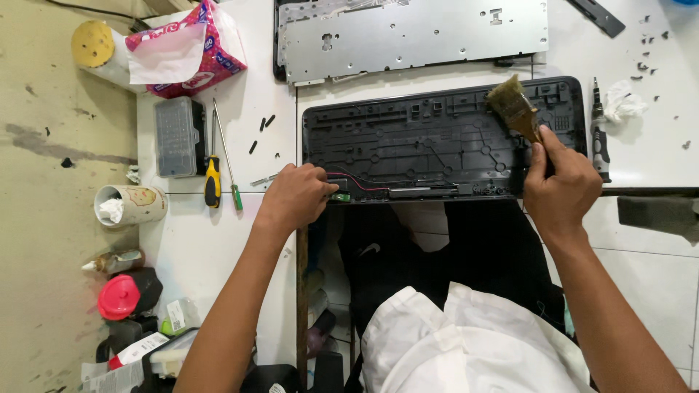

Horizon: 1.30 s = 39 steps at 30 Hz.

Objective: The person cleans the inside of a disassembled keyboard using a brush, then places a metal plate over the internal components and secures it.

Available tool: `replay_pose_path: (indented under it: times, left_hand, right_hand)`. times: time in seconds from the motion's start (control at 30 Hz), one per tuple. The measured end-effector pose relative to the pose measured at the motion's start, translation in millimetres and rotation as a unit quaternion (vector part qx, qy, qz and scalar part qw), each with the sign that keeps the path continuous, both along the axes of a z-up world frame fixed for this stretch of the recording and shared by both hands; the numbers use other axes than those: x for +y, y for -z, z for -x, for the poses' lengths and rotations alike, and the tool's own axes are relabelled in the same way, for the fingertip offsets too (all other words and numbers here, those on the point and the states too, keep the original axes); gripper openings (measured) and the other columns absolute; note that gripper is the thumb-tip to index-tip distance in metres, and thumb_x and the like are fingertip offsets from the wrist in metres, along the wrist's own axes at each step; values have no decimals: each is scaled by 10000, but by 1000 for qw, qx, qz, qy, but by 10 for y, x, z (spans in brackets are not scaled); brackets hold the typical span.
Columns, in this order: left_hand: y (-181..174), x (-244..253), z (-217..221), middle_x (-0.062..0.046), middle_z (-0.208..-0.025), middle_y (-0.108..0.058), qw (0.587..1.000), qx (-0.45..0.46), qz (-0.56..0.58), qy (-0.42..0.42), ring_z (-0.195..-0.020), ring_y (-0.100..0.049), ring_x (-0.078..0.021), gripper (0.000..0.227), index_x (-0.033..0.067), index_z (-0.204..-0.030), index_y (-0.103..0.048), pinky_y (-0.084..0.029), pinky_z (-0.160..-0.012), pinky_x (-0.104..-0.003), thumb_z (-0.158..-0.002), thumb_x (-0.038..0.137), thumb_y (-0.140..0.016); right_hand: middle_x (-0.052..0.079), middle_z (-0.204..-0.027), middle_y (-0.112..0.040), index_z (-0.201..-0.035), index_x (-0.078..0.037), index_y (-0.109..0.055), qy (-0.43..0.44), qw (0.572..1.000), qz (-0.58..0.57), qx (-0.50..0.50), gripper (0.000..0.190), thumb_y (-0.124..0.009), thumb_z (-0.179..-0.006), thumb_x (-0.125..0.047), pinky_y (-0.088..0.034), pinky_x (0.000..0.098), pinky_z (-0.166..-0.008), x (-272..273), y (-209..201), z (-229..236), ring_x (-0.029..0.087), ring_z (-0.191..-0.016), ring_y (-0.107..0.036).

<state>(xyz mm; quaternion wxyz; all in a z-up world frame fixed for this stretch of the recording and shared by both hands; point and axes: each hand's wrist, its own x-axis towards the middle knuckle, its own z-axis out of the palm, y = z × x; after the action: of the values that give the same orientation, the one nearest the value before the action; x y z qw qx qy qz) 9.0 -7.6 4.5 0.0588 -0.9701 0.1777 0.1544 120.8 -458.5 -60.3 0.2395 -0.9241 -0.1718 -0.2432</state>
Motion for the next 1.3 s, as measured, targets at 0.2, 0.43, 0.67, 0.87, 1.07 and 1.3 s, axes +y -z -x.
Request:
replay_pose_path:
  times: [0.2, 0.43, 0.67, 0.87, 1.07, 1.3]
  left_hand:
    - [-71, -18, 33, 2, -784, -672, 997, -47, 31, 45, -787, -659, -262, 112, 242, -921, -778, -488, -646, -424, -891, 172, -696]
    - [-3, 5, 28, -24, -730, -639, 996, -39, 74, 27, -746, -624, -296, 208, 204, -1020, -861, -520, -630, -458, -908, 153, -693]
    - [0, 9, -3, -74, -700, -668, 996, -8, 81, 32, -684, -652, -335, 249, 164, -972, -864, -539, -620, -485, -807, 187, -678]
    - [-48, 4, 73, -38, -659, -597, 990, -81, 114, 28, -632, -581, -289, 124, 127, -828, -815, -522, -650, -436, -764, 165, -715]
    - [-102, -26, 161, -59, -861, -767, 973, -137, 187, -14, -774, -682, -279, 238, 96, -982, -859, -547, -657, -443, -760, 160, -801]
    - [-53, -9, 209, -88, -942, -793, 972, -98, 209, -42, -854, -680, -270, 242, 72, -1066, -865, -589, -734, -435, -836, 135, -827]
  right_hand:
    - [139, -950, -817, -1445, -4, -854, 3, 1000, 1, 13, 295, -779, -1166, -64, -510, 423, -654, 4, -31, 2, 322, -735, -698]
    - [141, -976, -826, -1427, -23, -867, 7, 1000, 4, 3, 284, -785, -1159, -75, -505, 439, -657, -11, 11, -8, 347, -765, -717]
    - [120, -902, -793, -1434, -4, -872, 2, 1000, 5, 6, 284, -818, -1160, -52, -473, 413, -631, -22, 11, -6, 315, -699, -662]
    - [113, -900, -790, -1434, -27, -879, 8, 1000, 6, 8, 278, -807, -1168, -68, -467, 409, -627, -31, 31, -13, 313, -703, -665]
    - [126, -915, -785, -1431, -19, -876, 3, 1000, 6, 9, 278, -811, -1162, -46, -476, 427, -659, -16, -13, -6, 332, -704, -654]
    - [132, -956, -817, -1437, 19, -868, -7, 1000, -9, 11, 277, -794, -1174, -27, -496, 417, -679, -5, -16, 2, 320, -730, -679]
